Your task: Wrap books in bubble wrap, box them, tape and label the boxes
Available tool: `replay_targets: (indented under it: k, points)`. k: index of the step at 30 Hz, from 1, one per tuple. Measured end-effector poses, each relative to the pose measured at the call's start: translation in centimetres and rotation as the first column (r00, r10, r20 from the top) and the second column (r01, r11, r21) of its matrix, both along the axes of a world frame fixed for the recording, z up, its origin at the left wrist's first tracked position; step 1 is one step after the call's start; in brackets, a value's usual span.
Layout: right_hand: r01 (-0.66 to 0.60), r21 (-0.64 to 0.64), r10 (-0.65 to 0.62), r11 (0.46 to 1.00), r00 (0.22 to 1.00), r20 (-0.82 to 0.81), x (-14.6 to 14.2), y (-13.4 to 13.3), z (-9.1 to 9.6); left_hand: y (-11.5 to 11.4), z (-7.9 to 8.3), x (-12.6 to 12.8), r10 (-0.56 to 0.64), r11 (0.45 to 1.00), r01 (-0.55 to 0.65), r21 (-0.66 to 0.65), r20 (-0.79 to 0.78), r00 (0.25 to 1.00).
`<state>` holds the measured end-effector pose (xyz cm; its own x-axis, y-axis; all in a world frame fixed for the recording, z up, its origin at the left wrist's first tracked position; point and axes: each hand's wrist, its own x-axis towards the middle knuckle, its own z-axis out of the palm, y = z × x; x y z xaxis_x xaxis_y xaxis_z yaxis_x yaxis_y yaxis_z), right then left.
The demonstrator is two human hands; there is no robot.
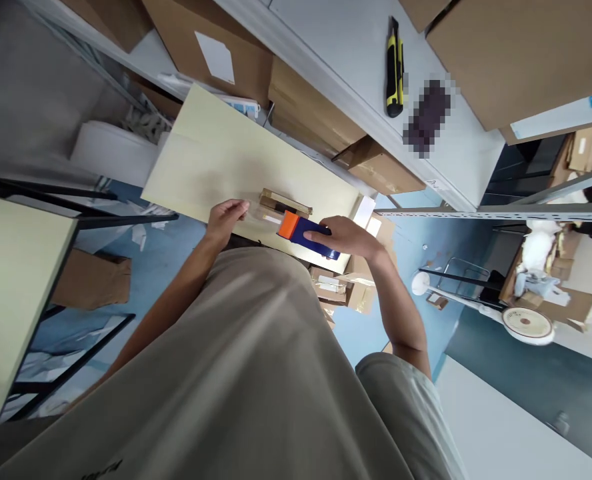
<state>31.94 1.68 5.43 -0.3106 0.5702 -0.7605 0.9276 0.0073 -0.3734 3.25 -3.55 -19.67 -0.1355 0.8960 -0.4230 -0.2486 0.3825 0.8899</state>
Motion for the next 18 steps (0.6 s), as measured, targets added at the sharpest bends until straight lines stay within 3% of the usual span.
replay_targets:
  k: [4, 9, 18]
  points:
    - [-0.066, 0.063, 0.06, 0.996, 0.994, 0.095, -4.5, 2.3, 0.9, 1.1, -2.7, 0.1, 0.063, 0.998, -0.061, -0.03, 0.069, 0.996]
    - [-0.161, 0.07, 0.142, 0.984, 0.965, 0.22, -9.8, 4.8, 0.7, 2.4, -4.9, 0.3, 0.081, 0.987, -0.064, -0.146, 0.112, 0.99]
    - [-0.176, -0.035, 0.175, 0.984, 0.899, 0.401, -13.5, 6.4, 0.0, 2.3, -7.6, 2.4, 0.031, 0.974, 0.008, -0.228, 0.167, 0.985]
